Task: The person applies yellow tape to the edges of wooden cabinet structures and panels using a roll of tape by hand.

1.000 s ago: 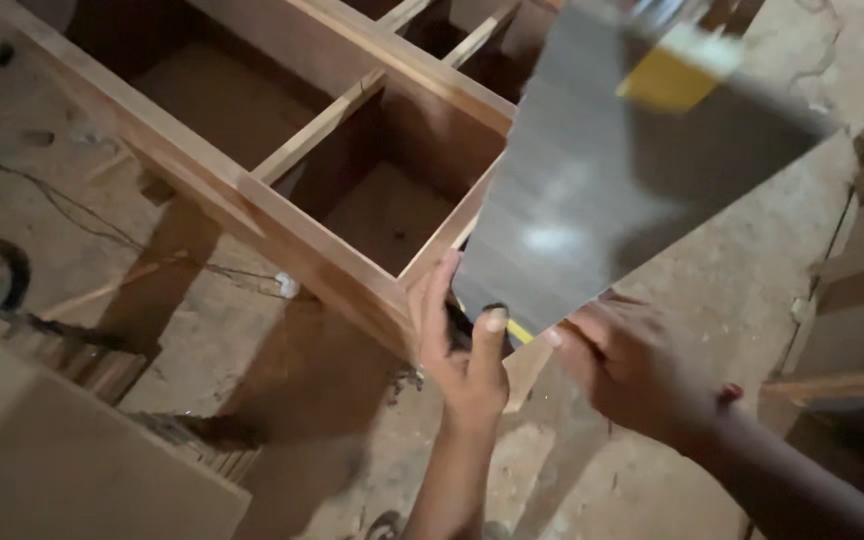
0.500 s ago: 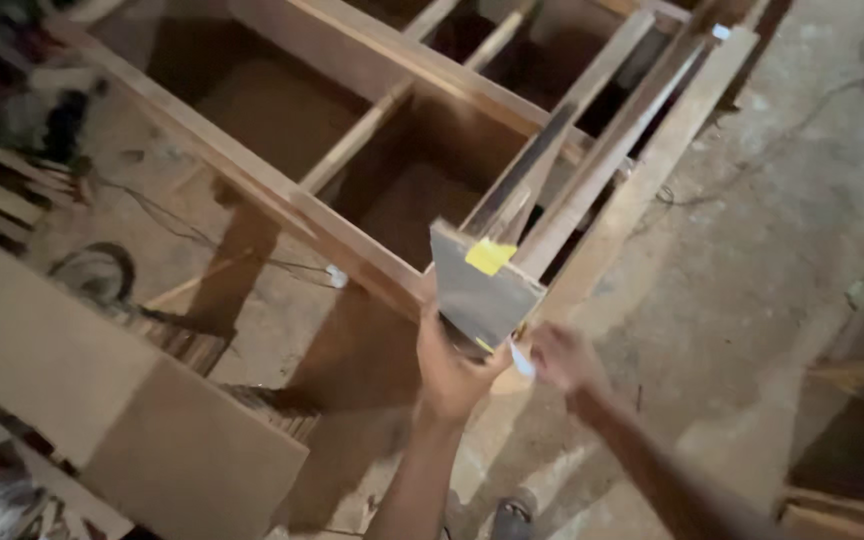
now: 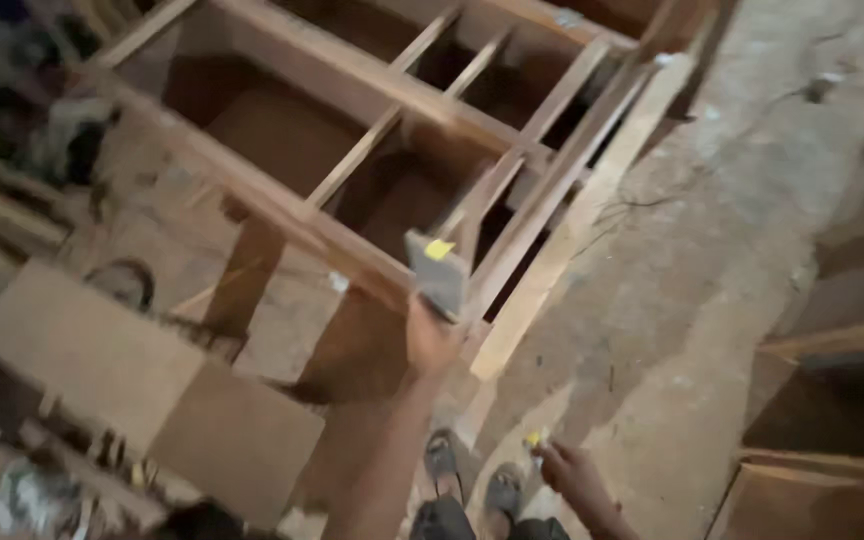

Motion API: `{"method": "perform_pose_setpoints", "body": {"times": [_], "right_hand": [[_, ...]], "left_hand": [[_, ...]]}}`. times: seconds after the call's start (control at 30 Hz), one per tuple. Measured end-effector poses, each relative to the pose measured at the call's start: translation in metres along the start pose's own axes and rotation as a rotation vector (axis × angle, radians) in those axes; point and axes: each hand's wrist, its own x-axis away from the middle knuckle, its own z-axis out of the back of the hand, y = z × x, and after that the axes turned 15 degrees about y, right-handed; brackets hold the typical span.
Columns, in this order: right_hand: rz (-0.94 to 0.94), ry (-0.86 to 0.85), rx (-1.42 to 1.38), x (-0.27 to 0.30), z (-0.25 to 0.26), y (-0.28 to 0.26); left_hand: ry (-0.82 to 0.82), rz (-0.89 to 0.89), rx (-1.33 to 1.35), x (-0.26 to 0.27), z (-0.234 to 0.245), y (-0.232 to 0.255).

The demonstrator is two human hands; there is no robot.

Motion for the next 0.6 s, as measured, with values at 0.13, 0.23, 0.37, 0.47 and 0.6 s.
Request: {"method": "perform_pose_setpoints", "body": {"times": [0.13, 0.23, 0.37, 0.47, 0.6], "right_hand": [[0.119, 0.045, 0.065, 0.054, -0.023, -0.013], [0.268, 0.063, 0.07, 0.063, -0.037, -0.026], [0.141, 0.049, -0.099, 0.064, -0.056, -0.052], [0.256, 0.049, -0.037, 0.071, -0.052, -0.085], [0.379, -0.013, -0.029, 0.092, -0.045, -0.146]], "left_hand": [[-0.063, -0.021, 0.332, -0.01, 0.03, -0.031], [0.08, -0.011, -0.326, -0.011, 0.062, -0.021], [0.046, -0.013, -0.287, -0.017, 0.078, 0.005], [-0.033, 0.04, -0.177, -0.017, 0.08, 0.018], [-0.16, 0.093, 0.323, -0.015, 0.088, 0.03]]}}
